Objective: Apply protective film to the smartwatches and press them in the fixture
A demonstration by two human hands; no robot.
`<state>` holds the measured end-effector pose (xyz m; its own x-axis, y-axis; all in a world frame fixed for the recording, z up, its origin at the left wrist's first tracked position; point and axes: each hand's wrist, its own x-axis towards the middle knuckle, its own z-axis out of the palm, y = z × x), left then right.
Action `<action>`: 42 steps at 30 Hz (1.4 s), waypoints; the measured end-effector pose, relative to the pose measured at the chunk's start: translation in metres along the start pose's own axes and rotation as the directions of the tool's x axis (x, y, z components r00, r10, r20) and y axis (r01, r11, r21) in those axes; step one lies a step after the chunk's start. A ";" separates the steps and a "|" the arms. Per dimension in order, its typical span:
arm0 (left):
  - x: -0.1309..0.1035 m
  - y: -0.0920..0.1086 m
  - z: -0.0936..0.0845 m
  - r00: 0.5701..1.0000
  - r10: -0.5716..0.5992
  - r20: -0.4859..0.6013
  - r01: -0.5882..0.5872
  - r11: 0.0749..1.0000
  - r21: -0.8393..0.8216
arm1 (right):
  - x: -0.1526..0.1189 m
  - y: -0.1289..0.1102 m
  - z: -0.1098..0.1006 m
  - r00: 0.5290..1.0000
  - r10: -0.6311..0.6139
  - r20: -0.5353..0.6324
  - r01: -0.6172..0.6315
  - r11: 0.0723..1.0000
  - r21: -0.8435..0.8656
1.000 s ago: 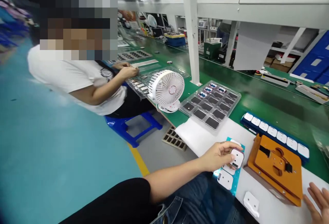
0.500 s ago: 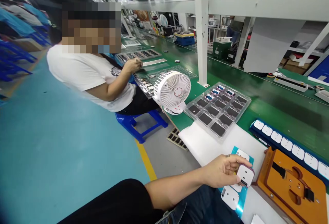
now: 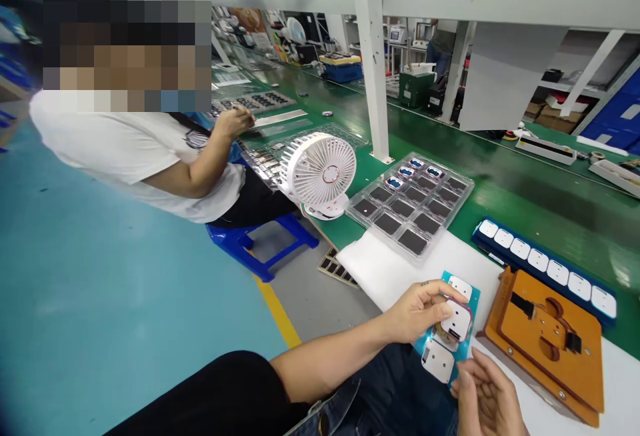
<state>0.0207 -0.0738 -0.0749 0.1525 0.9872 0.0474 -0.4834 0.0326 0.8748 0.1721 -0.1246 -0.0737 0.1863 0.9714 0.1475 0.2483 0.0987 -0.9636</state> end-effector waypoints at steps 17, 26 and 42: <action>-0.056 0.025 0.013 0.994 -0.010 0.108 -0.037 0.908 0.417 | -0.002 -0.016 0.007 0.894 0.123 0.430 -0.307 0.868 0.391; -0.055 0.029 0.017 0.991 -0.110 0.077 0.080 0.943 0.323 | -0.004 -0.023 0.004 0.830 0.140 0.540 -0.431 0.775 0.462; -0.061 0.031 0.027 0.962 -0.264 0.070 0.223 0.908 0.356 | 0.017 -0.051 -0.029 0.743 -0.390 0.544 0.612 0.725 -0.315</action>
<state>0.0197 -0.1368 -0.0372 0.3340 0.9303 -0.1515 -0.0980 0.1941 0.9761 0.1906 -0.1192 -0.0158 -0.4757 0.8006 0.3643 0.5940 0.5979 -0.5383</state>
